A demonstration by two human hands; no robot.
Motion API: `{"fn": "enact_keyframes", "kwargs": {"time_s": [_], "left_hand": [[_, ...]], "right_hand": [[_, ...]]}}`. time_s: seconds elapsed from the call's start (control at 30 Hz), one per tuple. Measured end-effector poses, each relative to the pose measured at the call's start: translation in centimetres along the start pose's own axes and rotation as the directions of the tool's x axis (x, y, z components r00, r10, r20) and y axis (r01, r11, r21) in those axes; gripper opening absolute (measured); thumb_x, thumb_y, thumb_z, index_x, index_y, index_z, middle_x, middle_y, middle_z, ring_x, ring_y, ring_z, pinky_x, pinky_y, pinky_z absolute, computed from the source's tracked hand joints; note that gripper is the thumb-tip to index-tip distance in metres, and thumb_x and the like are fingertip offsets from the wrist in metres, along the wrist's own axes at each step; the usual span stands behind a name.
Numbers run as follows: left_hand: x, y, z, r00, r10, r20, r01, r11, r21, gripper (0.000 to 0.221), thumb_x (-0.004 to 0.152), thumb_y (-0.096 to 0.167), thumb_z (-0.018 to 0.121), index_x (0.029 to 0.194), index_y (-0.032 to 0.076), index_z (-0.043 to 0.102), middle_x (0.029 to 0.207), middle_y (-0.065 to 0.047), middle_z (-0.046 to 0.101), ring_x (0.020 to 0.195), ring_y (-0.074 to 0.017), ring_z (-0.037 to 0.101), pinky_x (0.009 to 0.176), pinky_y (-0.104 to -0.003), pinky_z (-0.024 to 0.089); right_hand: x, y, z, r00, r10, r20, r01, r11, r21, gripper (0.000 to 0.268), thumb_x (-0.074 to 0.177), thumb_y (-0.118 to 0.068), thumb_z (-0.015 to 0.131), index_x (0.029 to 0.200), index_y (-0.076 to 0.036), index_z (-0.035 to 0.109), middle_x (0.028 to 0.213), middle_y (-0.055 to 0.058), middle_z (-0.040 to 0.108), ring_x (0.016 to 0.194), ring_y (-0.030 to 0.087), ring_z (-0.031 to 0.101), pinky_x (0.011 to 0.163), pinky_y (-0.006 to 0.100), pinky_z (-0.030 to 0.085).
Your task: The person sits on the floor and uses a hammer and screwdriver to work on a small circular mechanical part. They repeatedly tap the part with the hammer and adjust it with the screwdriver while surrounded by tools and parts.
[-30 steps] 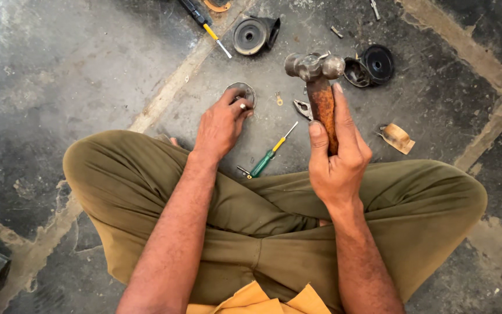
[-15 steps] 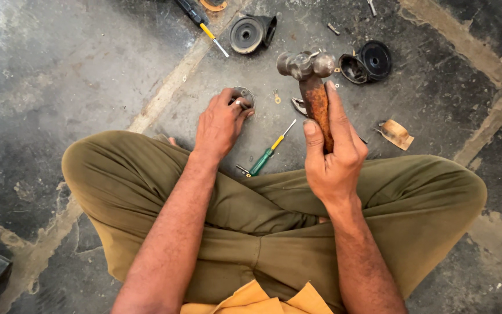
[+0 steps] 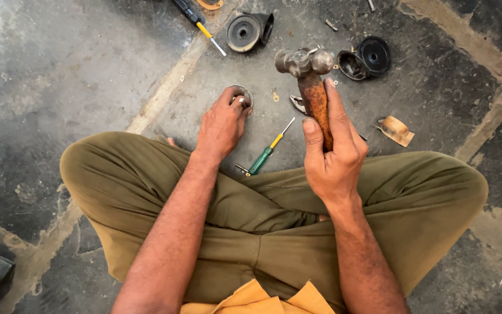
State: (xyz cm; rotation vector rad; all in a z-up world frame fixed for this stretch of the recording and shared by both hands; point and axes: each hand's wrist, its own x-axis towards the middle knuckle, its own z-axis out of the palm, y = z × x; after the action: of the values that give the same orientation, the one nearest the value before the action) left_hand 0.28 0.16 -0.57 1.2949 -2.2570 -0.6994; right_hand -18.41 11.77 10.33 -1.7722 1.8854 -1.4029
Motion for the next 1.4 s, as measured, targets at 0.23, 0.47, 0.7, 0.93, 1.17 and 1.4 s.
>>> {"fn": "enact_keyframes", "kwargs": {"time_s": [0.23, 0.47, 0.7, 0.93, 1.17, 1.4], "left_hand": [[0.1, -0.5, 0.7, 1.0, 0.006, -0.004, -0.006, 1.0, -0.001, 0.018, 0.094, 0.015, 0.069, 0.11, 0.007, 0.067, 0.137, -0.015, 0.058, 0.101, -0.0436, 0.065, 0.08, -0.052, 0.053], [0.3, -1.0, 0.5, 0.996, -0.082, 0.035, 0.086, 0.987, -0.138, 0.01, 0.094, 0.013, 0.069, 0.103, 0.009, 0.069, 0.126, -0.012, 0.064, 0.1, -0.0424, 0.067, 0.083, -0.051, 0.053], [0.7, -1.6, 0.2, 0.997, 0.007, -0.077, -0.023, 0.98, -0.198, 0.023, 0.087, 0.01, 0.071, 0.11, 0.005, 0.069, 0.111, -0.014, 0.068, 0.101, -0.0431, 0.065, 0.085, -0.05, 0.053], [0.6, -2.2, 0.8, 0.998, 0.017, -0.057, -0.027, 0.983, -0.183, 0.01, 0.089, 0.011, 0.071, 0.095, 0.004, 0.069, 0.117, -0.014, 0.068, 0.098, -0.0427, 0.064, 0.083, -0.051, 0.051], [0.7, -2.5, 0.8, 0.999, -0.03, -0.03, 0.024, 0.982, -0.187, 0.009, 0.09, 0.012, 0.07, 0.095, 0.004, 0.07, 0.112, -0.012, 0.067, 0.099, -0.0408, 0.064, 0.086, -0.049, 0.051], [0.9, -4.0, 2.8, 0.998, -0.01, -0.068, 0.003, 0.995, -0.101, 0.015, 0.088, 0.015, 0.071, 0.096, 0.002, 0.069, 0.111, -0.015, 0.066, 0.1, -0.0418, 0.061, 0.089, -0.05, 0.05]], "right_hand": [[0.0, -0.5, 0.0, 1.0, -0.011, 0.013, 0.011, 1.0, 0.008, 0.046, 0.116, -0.016, 0.061, 0.156, 0.003, 0.047, 0.131, 0.024, 0.069, 0.117, 0.031, 0.074, 0.1, 0.036, 0.057], [-1.0, -1.3, 0.8, 0.998, -0.051, 0.04, 0.052, 0.998, -0.025, 0.051, 0.111, -0.016, 0.064, 0.155, 0.001, 0.046, 0.136, 0.022, 0.068, 0.112, 0.033, 0.074, 0.096, 0.038, 0.057], [-0.1, -2.8, 3.0, 0.942, 0.131, 0.31, -0.071, 0.978, -0.198, 0.056, 0.101, -0.014, 0.071, 0.153, -0.008, 0.052, 0.106, 0.019, 0.07, 0.088, 0.038, 0.07, 0.077, 0.044, 0.053], [-0.3, -3.2, 2.5, 0.971, -0.24, -0.022, 0.237, 0.967, -0.099, 0.052, 0.112, -0.013, 0.062, 0.159, -0.008, 0.043, 0.133, 0.023, 0.065, 0.113, 0.037, 0.07, 0.097, 0.04, 0.056], [0.6, -3.0, 2.8, 0.981, -0.037, 0.193, 0.078, 0.975, -0.208, 0.055, 0.103, -0.011, 0.069, 0.153, 0.004, 0.051, 0.121, 0.02, 0.071, 0.103, 0.036, 0.071, 0.091, 0.043, 0.055], [1.4, -4.2, 3.9, 0.981, -0.148, 0.122, 0.167, 0.972, -0.163, 0.047, 0.104, -0.007, 0.067, 0.148, -0.006, 0.053, 0.117, 0.02, 0.07, 0.105, 0.038, 0.071, 0.092, 0.045, 0.055]]}}
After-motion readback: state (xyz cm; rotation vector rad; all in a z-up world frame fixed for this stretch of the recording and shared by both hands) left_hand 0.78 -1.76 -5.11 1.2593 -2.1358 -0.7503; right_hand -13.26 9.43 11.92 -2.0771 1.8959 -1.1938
